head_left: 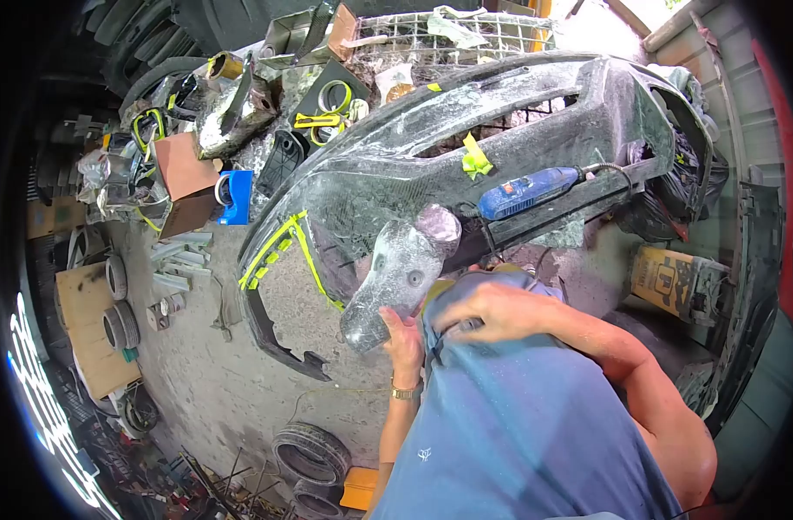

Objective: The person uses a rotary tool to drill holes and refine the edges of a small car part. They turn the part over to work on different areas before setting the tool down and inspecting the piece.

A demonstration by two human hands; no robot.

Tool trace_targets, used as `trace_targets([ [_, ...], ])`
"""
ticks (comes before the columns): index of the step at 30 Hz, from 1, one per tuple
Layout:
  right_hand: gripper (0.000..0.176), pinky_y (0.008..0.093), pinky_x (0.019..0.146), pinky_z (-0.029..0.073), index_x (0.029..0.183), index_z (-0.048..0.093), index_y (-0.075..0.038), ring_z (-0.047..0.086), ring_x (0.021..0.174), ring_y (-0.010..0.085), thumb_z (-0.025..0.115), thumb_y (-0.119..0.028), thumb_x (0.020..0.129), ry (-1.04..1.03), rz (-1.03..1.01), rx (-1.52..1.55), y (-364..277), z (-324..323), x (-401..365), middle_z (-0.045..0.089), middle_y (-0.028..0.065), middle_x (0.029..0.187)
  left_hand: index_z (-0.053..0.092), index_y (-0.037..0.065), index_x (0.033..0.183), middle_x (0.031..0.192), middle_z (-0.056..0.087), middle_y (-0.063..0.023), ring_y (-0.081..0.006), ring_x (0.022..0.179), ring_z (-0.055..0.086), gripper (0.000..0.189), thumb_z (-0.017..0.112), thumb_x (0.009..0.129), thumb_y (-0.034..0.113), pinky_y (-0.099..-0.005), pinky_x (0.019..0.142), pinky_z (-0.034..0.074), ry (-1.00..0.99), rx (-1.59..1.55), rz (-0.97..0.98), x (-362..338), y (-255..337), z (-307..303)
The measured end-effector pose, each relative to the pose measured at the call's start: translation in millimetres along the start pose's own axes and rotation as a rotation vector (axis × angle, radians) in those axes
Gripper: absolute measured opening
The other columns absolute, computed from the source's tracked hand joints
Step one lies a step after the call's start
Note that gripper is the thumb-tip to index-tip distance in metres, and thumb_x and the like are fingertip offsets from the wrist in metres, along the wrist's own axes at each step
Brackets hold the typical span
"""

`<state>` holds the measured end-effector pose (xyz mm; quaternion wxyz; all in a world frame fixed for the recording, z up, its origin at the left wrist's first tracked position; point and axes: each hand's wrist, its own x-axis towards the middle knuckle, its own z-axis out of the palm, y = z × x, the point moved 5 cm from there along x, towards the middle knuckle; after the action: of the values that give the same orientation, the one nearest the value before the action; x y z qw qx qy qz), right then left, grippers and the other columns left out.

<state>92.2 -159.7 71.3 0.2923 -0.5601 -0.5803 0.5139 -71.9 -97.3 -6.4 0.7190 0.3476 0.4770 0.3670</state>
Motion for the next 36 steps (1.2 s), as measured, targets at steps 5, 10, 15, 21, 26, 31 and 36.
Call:
trace_targets([
  [5,0.037,0.0395,0.080,0.049,0.115,0.050,-0.002,0.063,0.092,0.0294,0.063,-0.024,0.087,0.106,0.051,0.196,7.4,-10.9,-8.5,0.063,0.0165,0.094,0.031,0.002,0.141,0.141,0.043,-0.0138,-0.0257,0.124,0.049,0.064,0.041,0.099,0.048,-0.0416,0.102,0.046,-0.011,-0.099,0.027,9.1,8.2,-0.1],
  [10,0.025,0.0448,0.081,0.043,0.109,0.045,0.000,0.057,0.091,0.0332,0.051,-0.017,0.092,0.171,-0.125,0.295,29.8,-6.8,-9.0,0.051,0.0145,0.100,0.033,0.000,0.142,0.139,0.046,-0.0144,-0.0247,0.122,0.051,0.066,0.039,0.099,0.051,-0.0378,0.103,0.043,-0.029,0.053,-0.020,5.0,-8.0,2.9],
  [15,0.025,0.0451,0.075,0.047,0.108,0.053,-0.003,0.058,0.091,0.0379,0.053,-0.025,0.095,0.321,0.096,-0.056,31.8,-12.4,-9.4,0.055,0.0161,0.098,0.033,-0.004,0.142,0.142,0.042,-0.0138,-0.0245,0.126,0.045,0.072,0.035,0.100,0.054,-0.0346,0.107,0.034,0.030,0.503,-0.153,-3.7,-33.7,-21.0],
  [21,0.026,0.0470,0.067,0.052,0.095,0.055,-0.003,0.065,0.079,0.0359,0.053,-0.030,0.094,0.346,0.217,-0.418,23.7,-13.7,-15.1,0.064,0.0146,0.085,0.033,-0.005,0.142,0.144,0.039,-0.0135,-0.0234,0.129,0.039,0.065,0.038,0.101,0.045,-0.0345,0.109,0.030,-0.074,0.457,0.147,-3.7,-33.2,-11.5],
  [26,0.026,0.0456,0.067,0.054,0.092,0.056,-0.002,0.066,0.078,0.0339,0.052,-0.028,0.094,0.324,0.225,-0.472,24.2,-10.6,-8.1,0.064,0.0152,0.085,0.036,-0.005,0.140,0.143,0.041,-0.0150,-0.0252,0.128,0.041,0.054,0.041,0.103,0.033,-0.0373,0.109,0.030,-0.120,0.474,0.217,-8.1,-23.8,2.3],
  [31,0.026,0.0443,0.066,0.054,0.091,0.057,-0.002,0.067,0.078,0.0329,0.053,-0.028,0.094,0.317,0.219,-0.501,26.6,-4.2,-9.1,0.064,0.0148,0.083,0.033,-0.007,0.141,0.145,0.038,-0.0159,-0.0251,0.131,0.038,0.056,0.039,0.103,0.035,-0.0369,0.112,0.027,-0.062,0.554,0.159,-4.7,-40.8,-18.4],
  [36,0.026,0.0458,0.066,0.053,0.094,0.057,-0.002,0.066,0.079,0.0349,0.054,-0.028,0.094,0.316,0.263,-0.441,29.5,1.1,-10.5,0.063,0.0159,0.082,0.039,-0.006,0.138,0.141,0.044,-0.0168,-0.0258,0.127,0.043,0.049,0.041,0.103,0.029,-0.0385,0.109,0.031,-0.168,0.522,0.200,-2.8,-65.5,-24.8],
])
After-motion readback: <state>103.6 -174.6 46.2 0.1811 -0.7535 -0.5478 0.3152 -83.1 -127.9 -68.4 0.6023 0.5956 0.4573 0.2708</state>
